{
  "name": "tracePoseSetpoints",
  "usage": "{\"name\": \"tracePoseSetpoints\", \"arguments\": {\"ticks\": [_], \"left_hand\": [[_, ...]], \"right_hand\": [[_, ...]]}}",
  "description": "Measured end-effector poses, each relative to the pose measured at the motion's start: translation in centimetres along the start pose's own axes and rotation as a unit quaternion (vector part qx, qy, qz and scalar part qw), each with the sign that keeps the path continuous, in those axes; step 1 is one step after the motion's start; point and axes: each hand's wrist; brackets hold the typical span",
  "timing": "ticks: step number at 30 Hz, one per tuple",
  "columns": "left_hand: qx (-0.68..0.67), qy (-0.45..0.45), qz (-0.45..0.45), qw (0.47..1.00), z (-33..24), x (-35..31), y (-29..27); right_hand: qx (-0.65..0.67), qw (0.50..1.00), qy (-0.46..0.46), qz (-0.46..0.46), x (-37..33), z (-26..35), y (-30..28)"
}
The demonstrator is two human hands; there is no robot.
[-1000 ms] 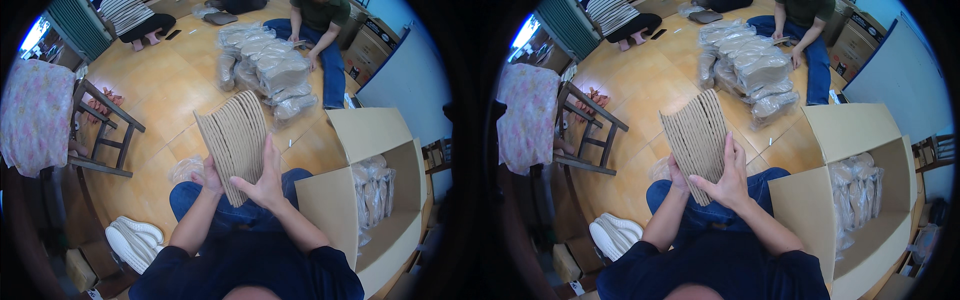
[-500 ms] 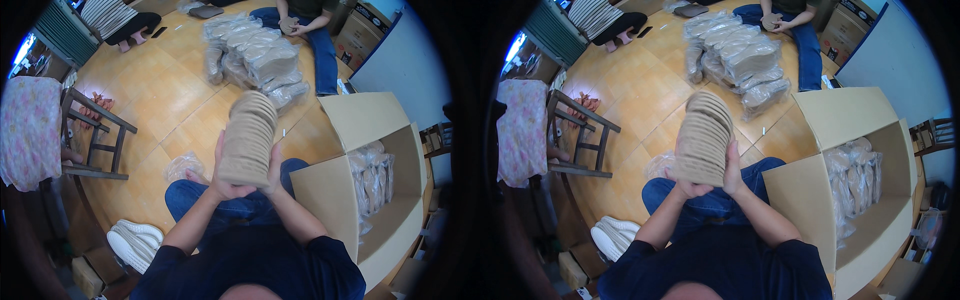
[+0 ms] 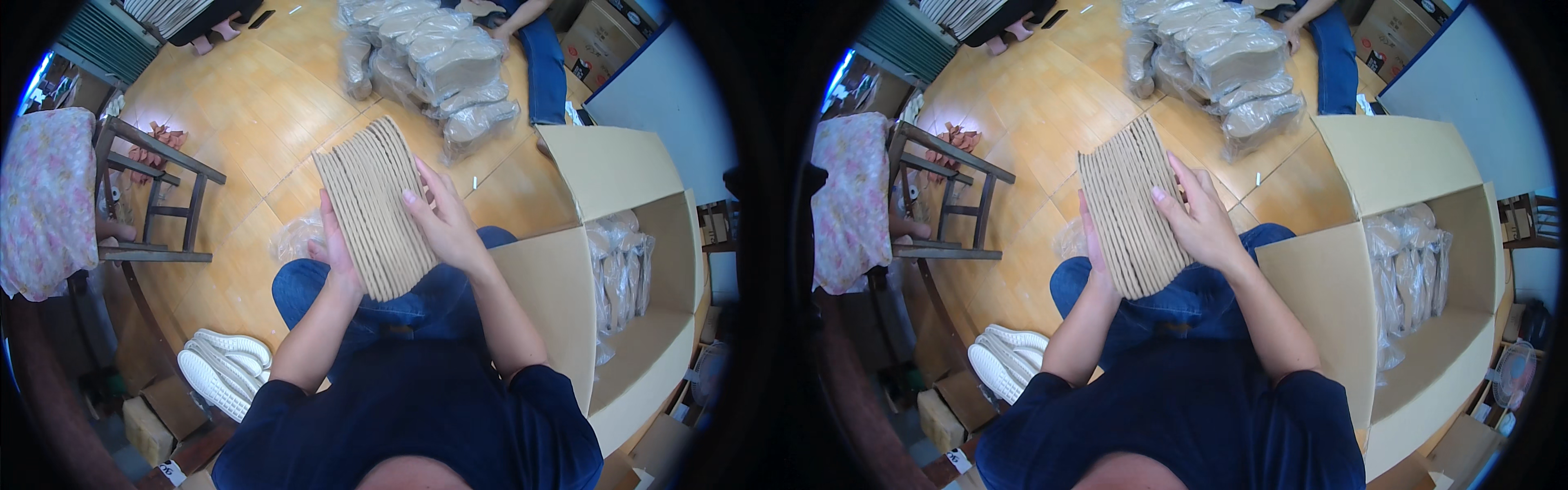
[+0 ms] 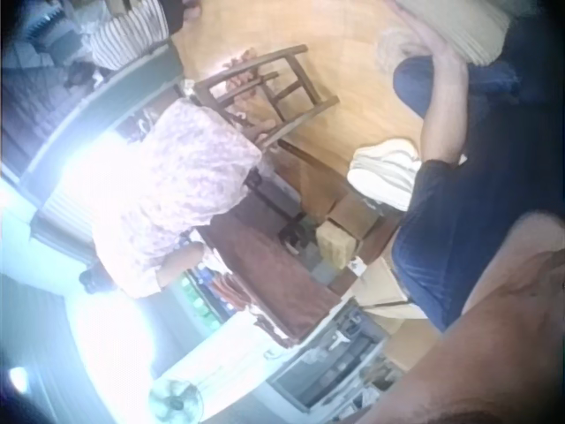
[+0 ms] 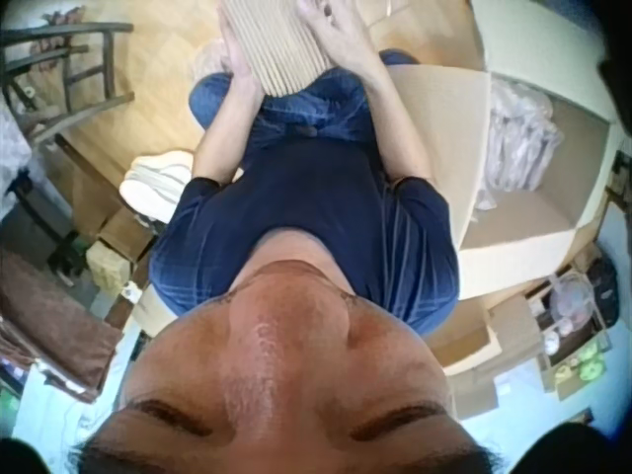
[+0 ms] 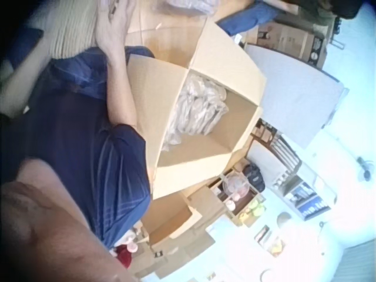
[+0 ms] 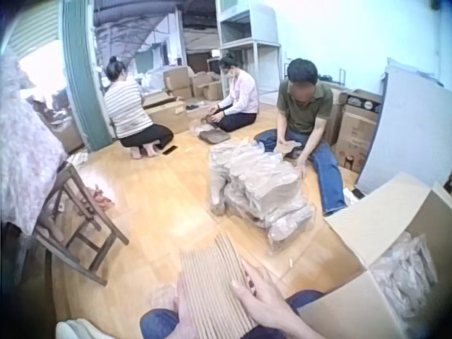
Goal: The person sits on the floor and unpacks stacks of shoe insoles from plastic bags. They align the insoles, place them into new plastic bags, and put the packaged stacks into a cardboard box. Other people in the room are also packaging insoles.
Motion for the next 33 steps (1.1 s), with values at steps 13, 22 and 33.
{"name": "tracePoseSetpoints", "arguments": {"ticks": [13,22,33], "left_hand": [[0.225,-0.068,0.037,0.971,-1.1,10.3,-9.7],[0.671,0.014,-0.151,0.726,2.4,11.5,-23.2],[0.816,0.064,-0.167,0.549,3.4,12.4,-19.2]], "right_hand": [[0.104,0.985,-0.03,-0.132,4.8,-13.7,3.2],[-0.153,0.979,0.131,-0.043,3.3,-27.0,6.1],[-0.145,0.964,0.188,-0.119,5.5,-25.3,6.5]]}}
Point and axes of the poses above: each hand's wrist, its own x-axis towards the middle knuckle, its own y-axis out of the palm, z = x × y
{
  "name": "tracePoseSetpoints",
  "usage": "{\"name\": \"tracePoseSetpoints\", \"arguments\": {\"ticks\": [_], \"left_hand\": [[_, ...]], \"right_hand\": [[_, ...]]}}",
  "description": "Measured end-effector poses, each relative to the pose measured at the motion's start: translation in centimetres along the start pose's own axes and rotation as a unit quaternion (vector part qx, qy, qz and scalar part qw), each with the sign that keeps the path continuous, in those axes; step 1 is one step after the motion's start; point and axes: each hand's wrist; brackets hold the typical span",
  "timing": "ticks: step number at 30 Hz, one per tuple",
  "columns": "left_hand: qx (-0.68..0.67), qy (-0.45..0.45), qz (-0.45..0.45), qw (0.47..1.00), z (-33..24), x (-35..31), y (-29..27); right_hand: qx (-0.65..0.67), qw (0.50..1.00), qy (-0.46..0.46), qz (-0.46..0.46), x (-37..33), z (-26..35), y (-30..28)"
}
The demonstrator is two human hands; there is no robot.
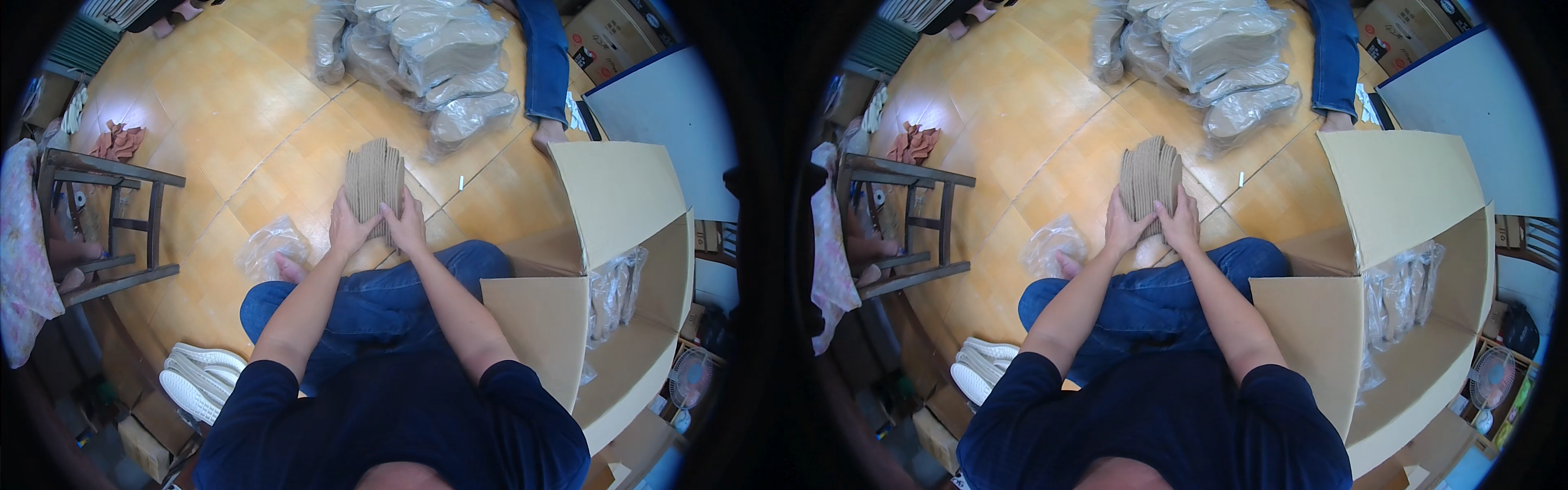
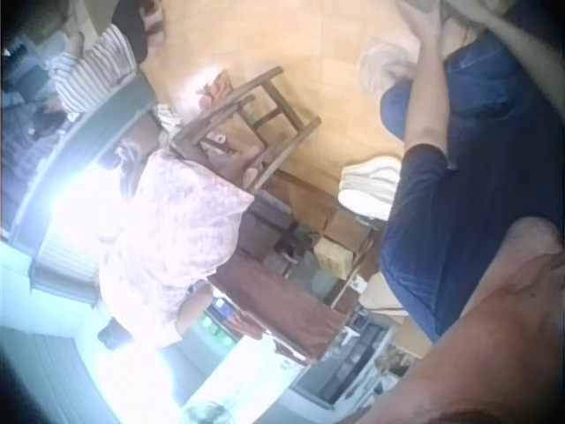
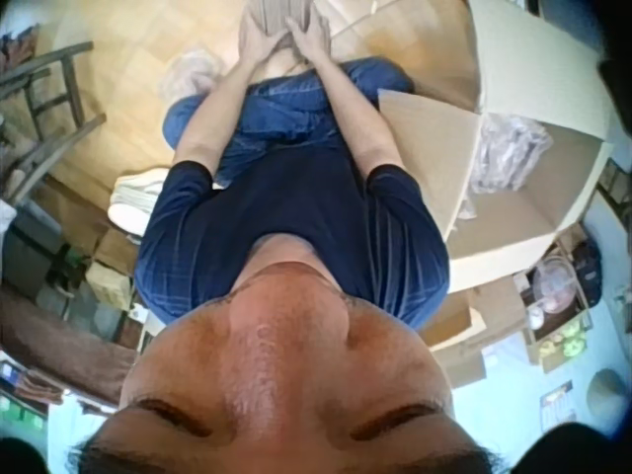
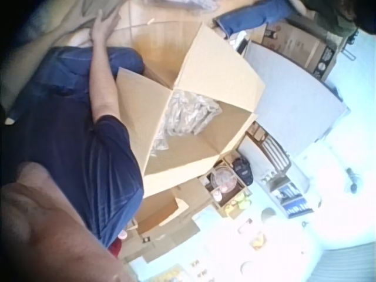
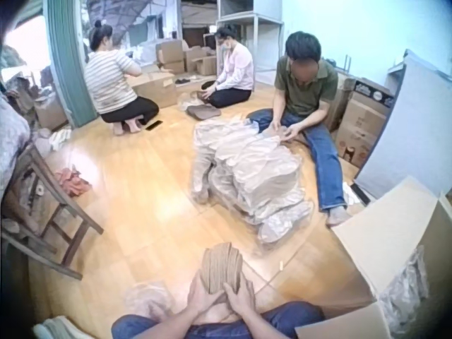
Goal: The person sits on the floor and unpacks stacks of shoe insoles from plastic bags. They align the insoles, place them into new plastic bags, and put the packaged stacks into a cardboard box. Other people in the room are also packaging insoles.
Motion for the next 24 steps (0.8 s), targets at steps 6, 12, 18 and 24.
{"name": "tracePoseSetpoints", "arguments": {"ticks": [6,12,18,24], "left_hand": [[0.026,0.039,0.005,0.999,-0.1,0.3,1.4],[-0.051,0.011,0.011,0.999,1.6,2.1,1.3],[-0.256,-0.071,0.112,0.958,3.1,3.1,0.4],[-0.368,-0.012,0.111,0.923,3.1,2.9,0.9]], "right_hand": [[0.026,0.997,0.055,-0.047,1.2,-0.5,0.2],[-0.037,0.997,0.045,-0.047,1.1,-0.3,0.4],[-0.077,0.995,0.03,-0.05,0.8,0.5,0.7],[-0.077,0.996,0.03,-0.034,1.0,0.5,0.5]]}}
Point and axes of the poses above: each hand's wrist, its own x-axis towards the middle knuckle, its own y-axis out of the palm, z = x × y
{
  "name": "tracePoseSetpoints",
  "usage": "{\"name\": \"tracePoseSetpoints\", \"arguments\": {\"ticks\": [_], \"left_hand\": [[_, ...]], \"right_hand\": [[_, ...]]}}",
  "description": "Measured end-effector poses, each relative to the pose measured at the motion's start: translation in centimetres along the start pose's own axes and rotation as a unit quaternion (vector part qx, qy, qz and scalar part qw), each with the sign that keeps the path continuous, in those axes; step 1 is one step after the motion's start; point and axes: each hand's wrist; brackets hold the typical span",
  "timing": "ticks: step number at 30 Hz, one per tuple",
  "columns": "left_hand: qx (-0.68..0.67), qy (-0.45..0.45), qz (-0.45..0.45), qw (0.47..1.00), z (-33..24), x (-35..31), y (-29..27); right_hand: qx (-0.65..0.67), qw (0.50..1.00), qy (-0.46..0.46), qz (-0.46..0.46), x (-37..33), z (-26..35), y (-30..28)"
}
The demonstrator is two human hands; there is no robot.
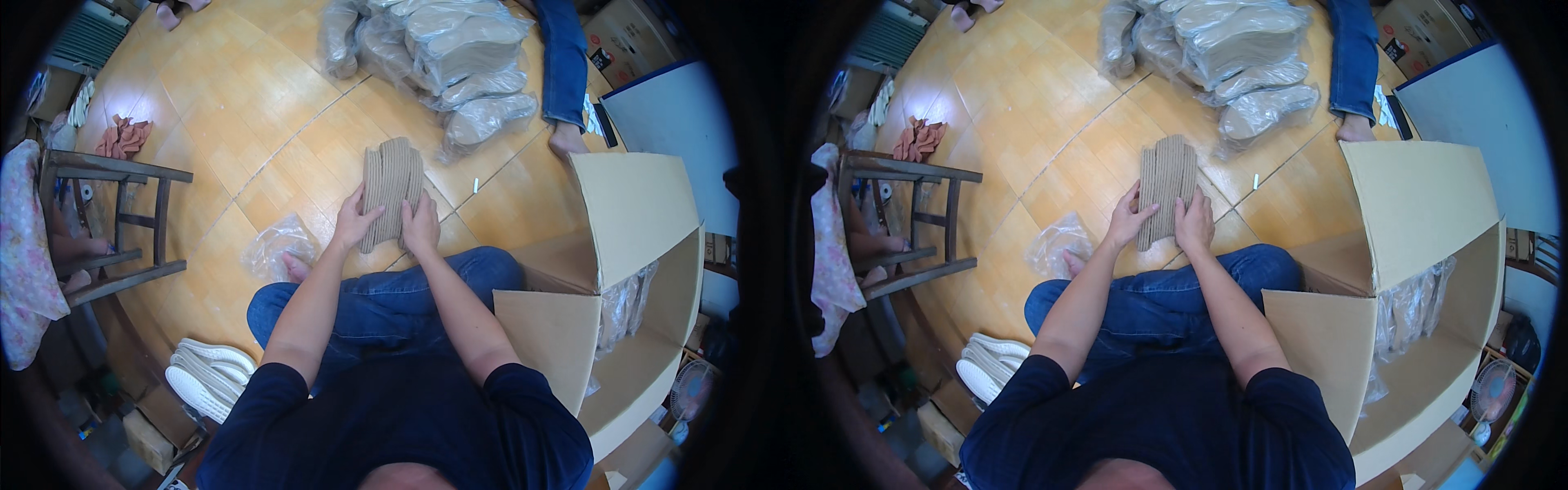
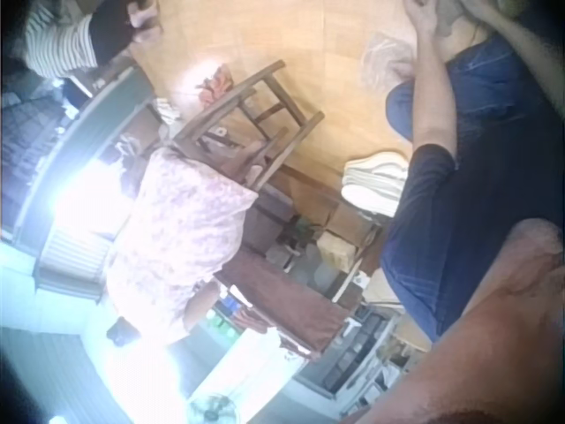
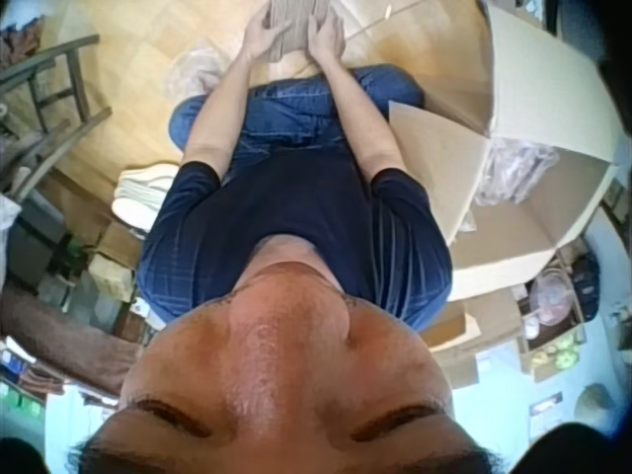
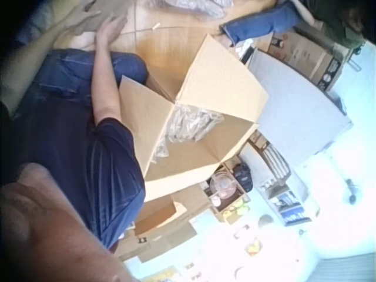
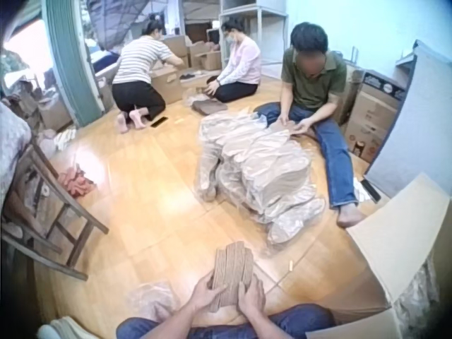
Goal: The person sits on the floor and unpacks stacks of shoe insoles from plastic bags. They align the insoles, place them into new plastic bags, and put the packaged stacks into a cardboard box. Other people in the room are also packaging insoles.
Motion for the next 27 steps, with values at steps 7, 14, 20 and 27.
{"name": "tracePoseSetpoints", "arguments": {"ticks": [7,14,20,27], "left_hand": [[0.177,-0.098,-0.072,0.977,0.5,0.1,-2.4],[0.418,-0.108,-0.29,0.854,0.8,-0.1,-2.7],[0.3,-0.013,-0.077,0.951,-2.2,-0.2,-1.4],[0.426,0.058,-0.036,0.902,-1.0,-1.8,3.7]], "right_hand": [[0.007,1.0,0.011,-0.019,0.0,-0.3,0.2],[0.068,0.992,0.095,-0.04,0.8,-0.8,0.2],[0.124,0.979,0.158,-0.027,1.6,-1.7,0.2],[0.193,0.954,0.227,-0.02,2.3,-2.2,0.4]]}}
Point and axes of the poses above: each hand's wrist, its own x-axis towards the middle knuckle, its own y-axis out of the palm, z = x × y
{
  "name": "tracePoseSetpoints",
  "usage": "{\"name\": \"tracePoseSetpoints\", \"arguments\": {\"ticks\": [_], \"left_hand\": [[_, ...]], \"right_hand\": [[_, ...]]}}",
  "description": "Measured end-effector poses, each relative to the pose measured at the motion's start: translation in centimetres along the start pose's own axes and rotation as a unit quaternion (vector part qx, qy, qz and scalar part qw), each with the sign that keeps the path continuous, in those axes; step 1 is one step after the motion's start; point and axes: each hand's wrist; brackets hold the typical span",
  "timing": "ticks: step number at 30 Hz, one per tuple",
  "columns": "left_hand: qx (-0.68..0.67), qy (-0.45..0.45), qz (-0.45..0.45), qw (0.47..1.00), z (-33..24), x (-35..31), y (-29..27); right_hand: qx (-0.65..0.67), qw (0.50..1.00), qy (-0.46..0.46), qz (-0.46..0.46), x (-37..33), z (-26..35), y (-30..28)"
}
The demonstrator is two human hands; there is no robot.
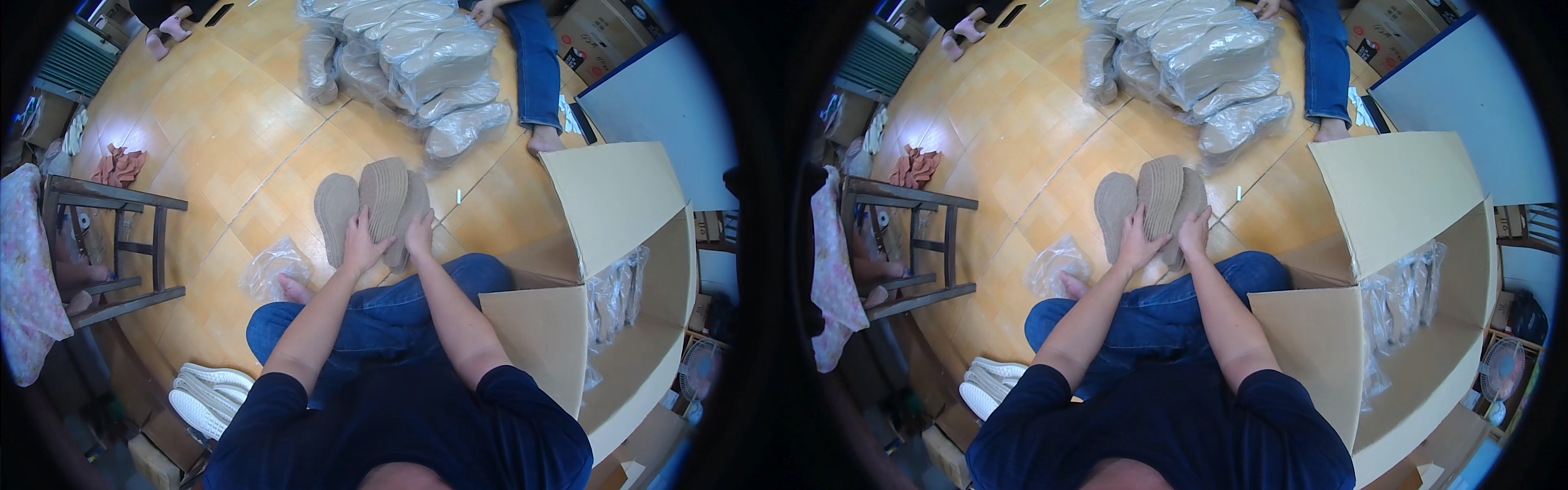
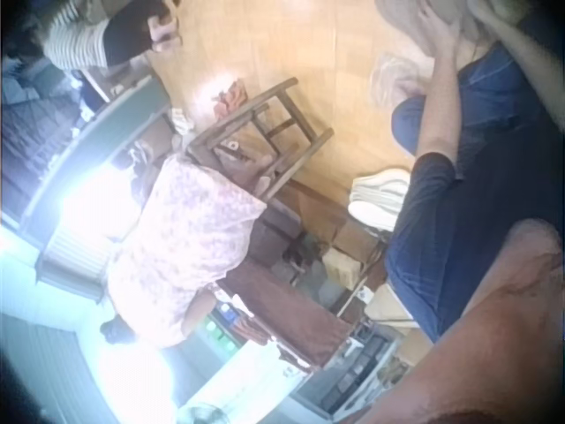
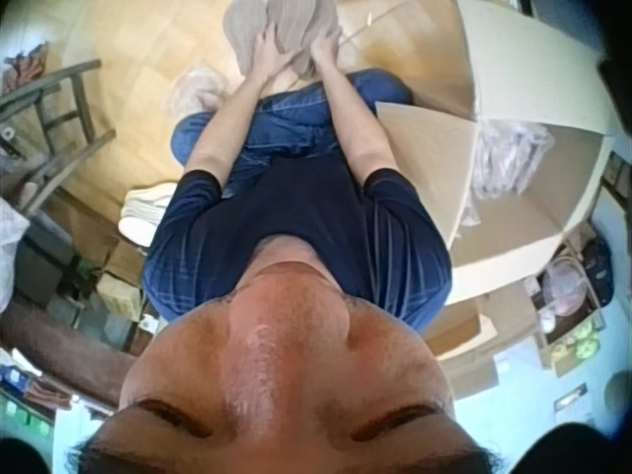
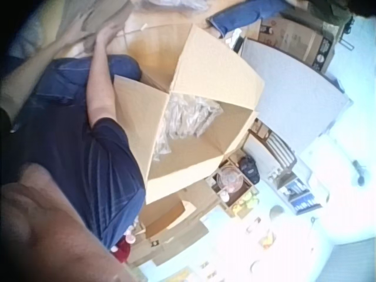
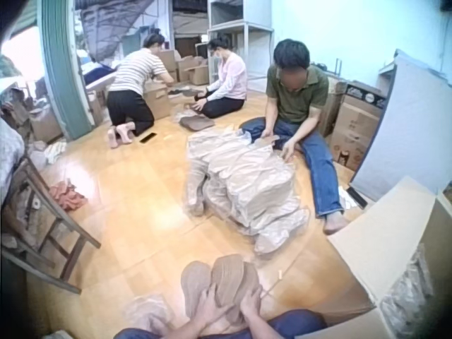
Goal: The person sits on the floor and unpacks stacks of shoe insoles from plastic bags. They align the insoles, place them into new plastic bags, and put the packaged stacks into a cardboard box. Other people in the room are also packaging insoles.
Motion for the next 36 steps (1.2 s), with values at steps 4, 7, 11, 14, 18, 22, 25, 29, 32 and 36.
{"name": "tracePoseSetpoints", "arguments": {"ticks": [4,7,11,14,18,22,25,29,32,36], "left_hand": [[-0.045,-0.058,0.044,0.996,-0.2,0.3,-0.7],[-0.065,-0.077,0.033,0.994,-0.3,0.6,-1.3],[-0.038,-0.053,-0.035,0.997,-0.2,0.4,-1.3],[-0.062,-0.058,-0.023,0.996,0.3,0.5,-1.1],[-0.084,-0.038,-0.02,0.996,0.9,0.8,-1.1],[-0.106,-0.043,-0.008,0.993,1.2,0.8,-0.9],[-0.094,-0.05,-0.018,0.994,1.4,0.9,-0.9],[-0.143,-0.054,-0.012,0.988,2.3,1.5,-1.3],[-0.237,-0.077,0.026,0.968,3.4,1.8,-1.3],[-0.343,-0.103,0.066,0.931,4.1,2.3,-1.5]], "right_hand": [[0.001,0.999,-0.038,0.014,0.0,-0.6,0.1],[0.01,0.996,-0.067,0.06,0.3,-1.2,0.6],[0.013,0.993,-0.096,0.068,0.8,-1.7,1.2],[-0.086,0.993,-0.074,-0.023,0.5,-1.6,0.8],[-0.215,0.939,-0.243,-0.113,-1.2,-0.4,-0.1],[-0.059,0.943,-0.327,0.006,-2.2,1.8,1.0],[-0.049,0.957,-0.283,0.051,-1.6,2.7,2.7],[-0.02,0.968,-0.224,0.112,0.7,1.9,4.3],[0.023,0.963,-0.228,0.141,2.1,0.6,4.7],[0.037,0.95,-0.267,0.158,2.4,0.3,4.2]]}}
Point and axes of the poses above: each hand's wrist, its own x-axis towards the middle knuckle, its own y-axis out of the palm, z = x × y
